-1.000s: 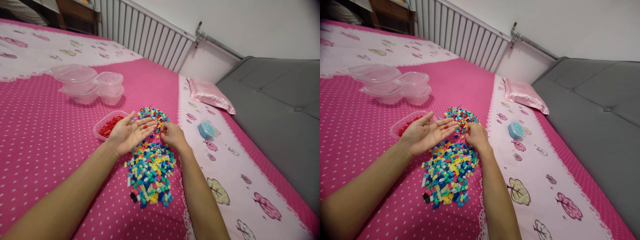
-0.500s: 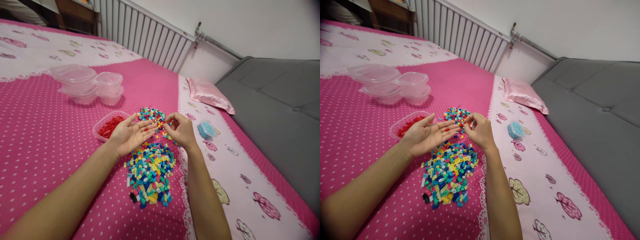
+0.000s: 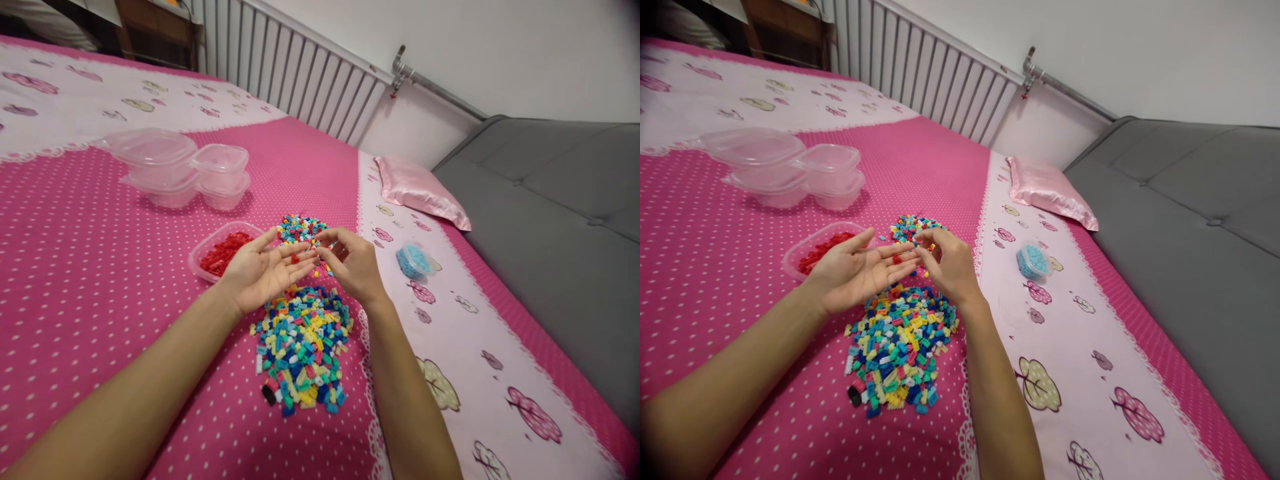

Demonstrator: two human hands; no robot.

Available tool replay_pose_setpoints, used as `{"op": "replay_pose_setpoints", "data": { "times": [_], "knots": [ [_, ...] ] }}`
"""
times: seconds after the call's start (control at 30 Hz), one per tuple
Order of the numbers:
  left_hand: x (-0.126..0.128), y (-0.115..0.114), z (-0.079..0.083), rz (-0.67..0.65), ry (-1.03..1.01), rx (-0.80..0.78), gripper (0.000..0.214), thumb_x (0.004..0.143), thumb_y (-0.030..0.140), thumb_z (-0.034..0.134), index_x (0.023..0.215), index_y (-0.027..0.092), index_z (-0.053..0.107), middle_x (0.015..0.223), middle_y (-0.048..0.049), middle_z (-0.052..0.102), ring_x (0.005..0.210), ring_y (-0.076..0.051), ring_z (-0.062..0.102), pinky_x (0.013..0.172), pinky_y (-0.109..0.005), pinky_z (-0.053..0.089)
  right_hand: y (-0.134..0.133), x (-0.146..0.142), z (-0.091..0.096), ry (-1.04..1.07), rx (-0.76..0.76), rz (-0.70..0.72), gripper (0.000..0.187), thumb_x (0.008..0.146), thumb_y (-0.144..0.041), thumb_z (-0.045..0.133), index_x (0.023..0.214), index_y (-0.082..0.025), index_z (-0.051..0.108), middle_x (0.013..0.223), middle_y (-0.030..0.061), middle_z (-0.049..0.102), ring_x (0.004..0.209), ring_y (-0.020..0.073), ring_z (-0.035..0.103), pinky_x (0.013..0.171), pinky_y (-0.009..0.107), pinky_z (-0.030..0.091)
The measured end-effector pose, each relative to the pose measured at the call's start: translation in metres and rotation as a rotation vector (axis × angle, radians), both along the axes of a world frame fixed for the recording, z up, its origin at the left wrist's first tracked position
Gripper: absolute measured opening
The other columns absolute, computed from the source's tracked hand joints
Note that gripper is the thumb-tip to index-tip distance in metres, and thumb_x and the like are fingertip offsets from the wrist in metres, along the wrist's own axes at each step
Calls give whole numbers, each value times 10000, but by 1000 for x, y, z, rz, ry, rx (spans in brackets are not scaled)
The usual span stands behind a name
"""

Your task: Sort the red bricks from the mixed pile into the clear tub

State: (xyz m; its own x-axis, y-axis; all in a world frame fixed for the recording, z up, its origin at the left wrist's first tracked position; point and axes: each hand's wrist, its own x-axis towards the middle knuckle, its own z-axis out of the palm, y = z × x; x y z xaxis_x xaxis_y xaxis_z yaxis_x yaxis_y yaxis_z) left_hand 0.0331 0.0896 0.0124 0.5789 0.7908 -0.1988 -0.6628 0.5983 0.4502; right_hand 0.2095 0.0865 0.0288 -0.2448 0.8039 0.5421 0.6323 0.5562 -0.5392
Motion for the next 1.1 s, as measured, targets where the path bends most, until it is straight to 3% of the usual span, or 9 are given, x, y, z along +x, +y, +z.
{"op": "replay_pose_setpoints", "data": {
  "times": [0.17,0.4,0.63,1.1],
  "knots": [
    [0,-1,2,23,43,2,648,931,417,352,1373,-57,325,1259,-271,538,1222,-289,519,1043,-345,395,7,9,-7,-1,12,-202,151,810,-226,562,912,-177,662,837,27,689,607,120,571,640,265,461],
    [-1,-1,3,26,48,11,666,929,420,342,1403,-43,275,1317,-269,503,1265,-283,480,1054,-342,384,20,16,-30,-313,-135,-471,189,816,-237,555,923,-207,709,968,51,699,811,187,623,756,314,465],
    [-1,-1,3,38,61,14,666,934,431,333,1392,-52,298,1341,-272,482,1258,-281,489,1052,-332,391,24,11,-43,-484,-252,-483,224,804,-309,624,1004,-256,710,1038,40,687,973,213,614,799,311,461],
    [-1,-1,3,26,66,29,677,933,443,336,1413,-29,267,1348,-262,486,1263,-275,484,1062,-336,378,26,17,-44,-445,-290,-566,202,813,-276,565,943,-265,719,1022,26,702,948,198,633,771,290,473]
  ]
}}
